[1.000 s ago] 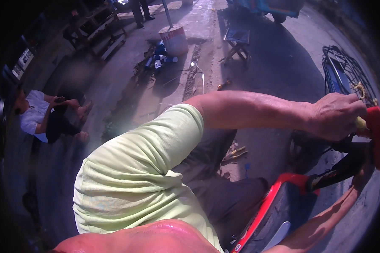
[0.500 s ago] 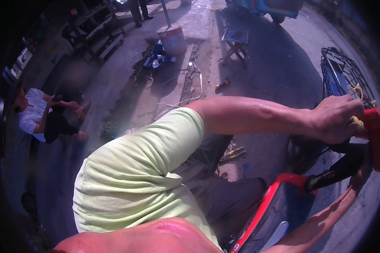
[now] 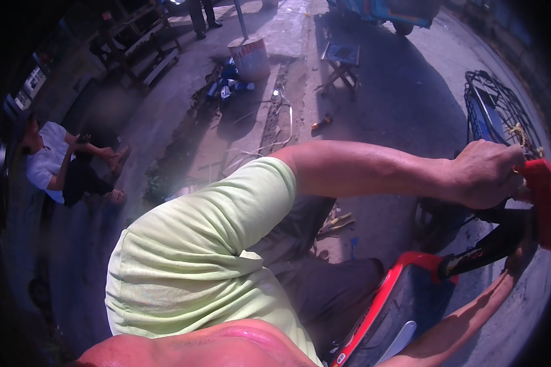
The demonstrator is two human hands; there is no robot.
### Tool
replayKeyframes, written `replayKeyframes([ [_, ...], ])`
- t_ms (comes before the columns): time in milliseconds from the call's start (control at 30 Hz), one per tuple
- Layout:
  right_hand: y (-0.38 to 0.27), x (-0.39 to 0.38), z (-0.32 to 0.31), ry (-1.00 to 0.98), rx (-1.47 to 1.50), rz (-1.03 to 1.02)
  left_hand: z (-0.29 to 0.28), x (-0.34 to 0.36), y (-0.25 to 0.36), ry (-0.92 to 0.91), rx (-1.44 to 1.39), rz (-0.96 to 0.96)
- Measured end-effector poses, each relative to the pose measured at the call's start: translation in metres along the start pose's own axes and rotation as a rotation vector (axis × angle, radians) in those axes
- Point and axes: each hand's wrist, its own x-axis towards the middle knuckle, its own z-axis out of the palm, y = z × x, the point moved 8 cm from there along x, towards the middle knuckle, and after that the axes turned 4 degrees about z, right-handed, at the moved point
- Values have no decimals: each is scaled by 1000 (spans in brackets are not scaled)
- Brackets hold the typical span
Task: The person works on an electric scooter by unscrewing components with a screwdriver, manipulating wires, and handling small metal parts by hand.
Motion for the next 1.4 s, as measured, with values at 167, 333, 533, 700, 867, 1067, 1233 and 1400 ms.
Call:
replayKeyframes([
  [167,1,0,-6,-5,0,-5,0,-8,22,149,163,343],
  [333,-2,-3,-9,-4,-9,-12,3,-10,20,174,189,387],
  [533,5,-6,-5,4,-26,6,-28,-22,1,40,-121,-162],
  [700,-12,-9,-23,50,-65,3,-1,6,15,-12,-10,-81],
  [867,12,12,-7,-82,-102,-80,-5,-7,15,85,186,274],
  [1067,-14,-6,-3,87,-213,-134,4,-9,-10,49,67,88],
  [1233,-13,-10,-15,9,37,-179,15,-7,-9,28,18,-188],
  [1400,-15,-1,-1,-34,-38,-344,13,-9,3,99,60,65],
])
